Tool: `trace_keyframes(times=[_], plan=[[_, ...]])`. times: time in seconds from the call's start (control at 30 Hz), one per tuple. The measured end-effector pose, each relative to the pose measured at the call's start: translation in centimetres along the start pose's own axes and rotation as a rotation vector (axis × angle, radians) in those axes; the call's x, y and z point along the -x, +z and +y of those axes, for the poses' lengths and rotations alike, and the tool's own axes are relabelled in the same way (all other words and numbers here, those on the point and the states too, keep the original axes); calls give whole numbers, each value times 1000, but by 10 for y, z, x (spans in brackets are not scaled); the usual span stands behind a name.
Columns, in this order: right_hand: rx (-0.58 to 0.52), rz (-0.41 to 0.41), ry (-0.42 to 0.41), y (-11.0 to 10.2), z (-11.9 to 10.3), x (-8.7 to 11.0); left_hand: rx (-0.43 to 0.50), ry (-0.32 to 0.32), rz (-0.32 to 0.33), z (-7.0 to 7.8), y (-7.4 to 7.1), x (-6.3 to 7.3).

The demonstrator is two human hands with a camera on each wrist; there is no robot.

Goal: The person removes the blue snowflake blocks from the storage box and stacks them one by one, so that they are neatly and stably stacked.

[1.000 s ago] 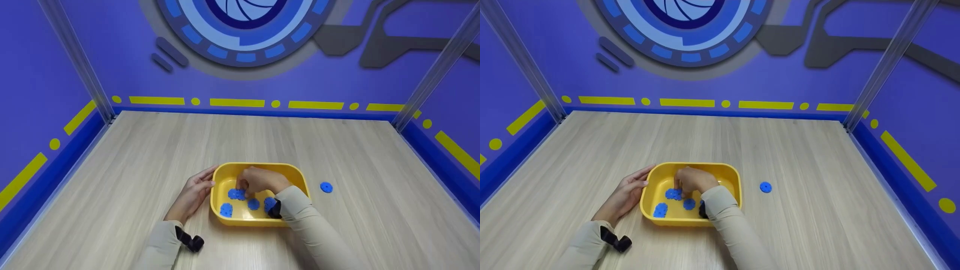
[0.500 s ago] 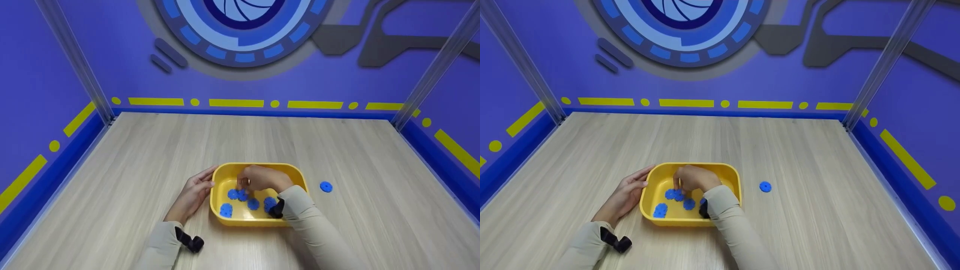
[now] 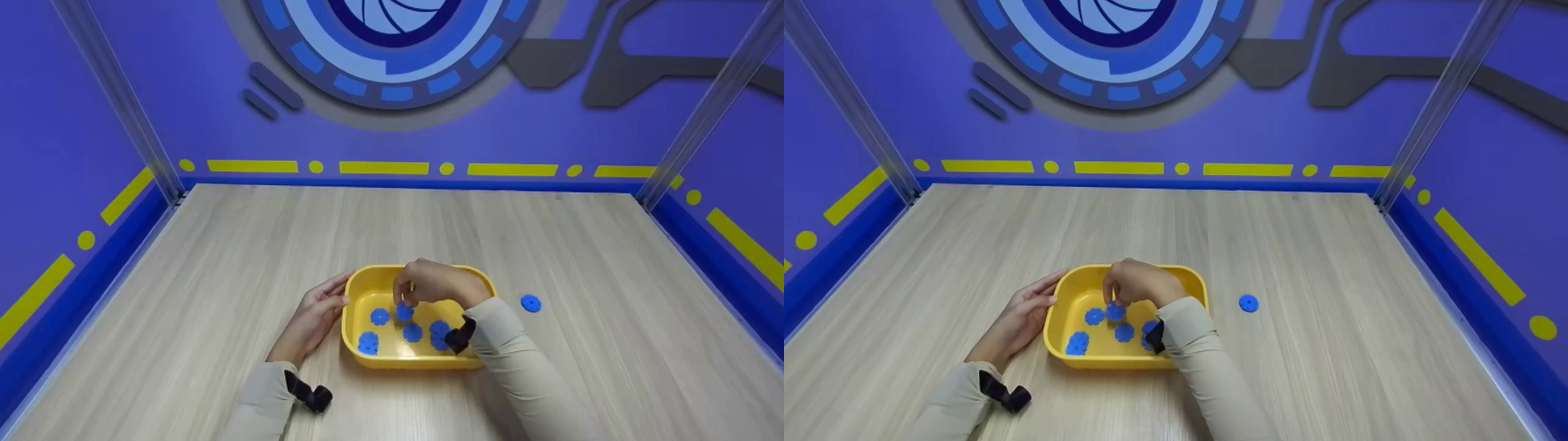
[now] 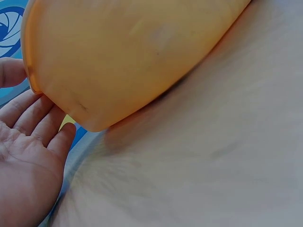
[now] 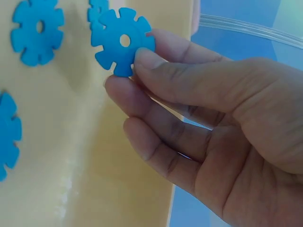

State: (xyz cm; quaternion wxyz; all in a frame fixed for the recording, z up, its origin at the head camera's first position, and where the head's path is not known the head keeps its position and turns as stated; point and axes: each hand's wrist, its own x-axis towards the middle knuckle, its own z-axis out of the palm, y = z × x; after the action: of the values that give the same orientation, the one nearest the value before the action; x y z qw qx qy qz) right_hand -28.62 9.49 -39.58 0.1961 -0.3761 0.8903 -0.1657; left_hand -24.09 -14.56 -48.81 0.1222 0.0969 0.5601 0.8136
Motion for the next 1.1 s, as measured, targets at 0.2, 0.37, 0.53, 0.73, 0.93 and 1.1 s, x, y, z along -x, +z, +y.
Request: trace_keyframes(times=[0.2,0.37,0.53,0.73,0.93,1.1], plan=[[21,26,31,-6,1,8,-10,1,8,0,0,0],[13,55,72,-9,2,14,-12,0,15,0,1,0],[1,63,105,-12,7,21,2,-1,19,0,1,-1],[-4,94,98,-18,15,31,3,-6,30,0,0,-1],[-24,132,65,-26,27,44,-5,-3,35,0,1,-1],[-50,174,74,-29,38,55,-1,-10,34,0,1,-1]])
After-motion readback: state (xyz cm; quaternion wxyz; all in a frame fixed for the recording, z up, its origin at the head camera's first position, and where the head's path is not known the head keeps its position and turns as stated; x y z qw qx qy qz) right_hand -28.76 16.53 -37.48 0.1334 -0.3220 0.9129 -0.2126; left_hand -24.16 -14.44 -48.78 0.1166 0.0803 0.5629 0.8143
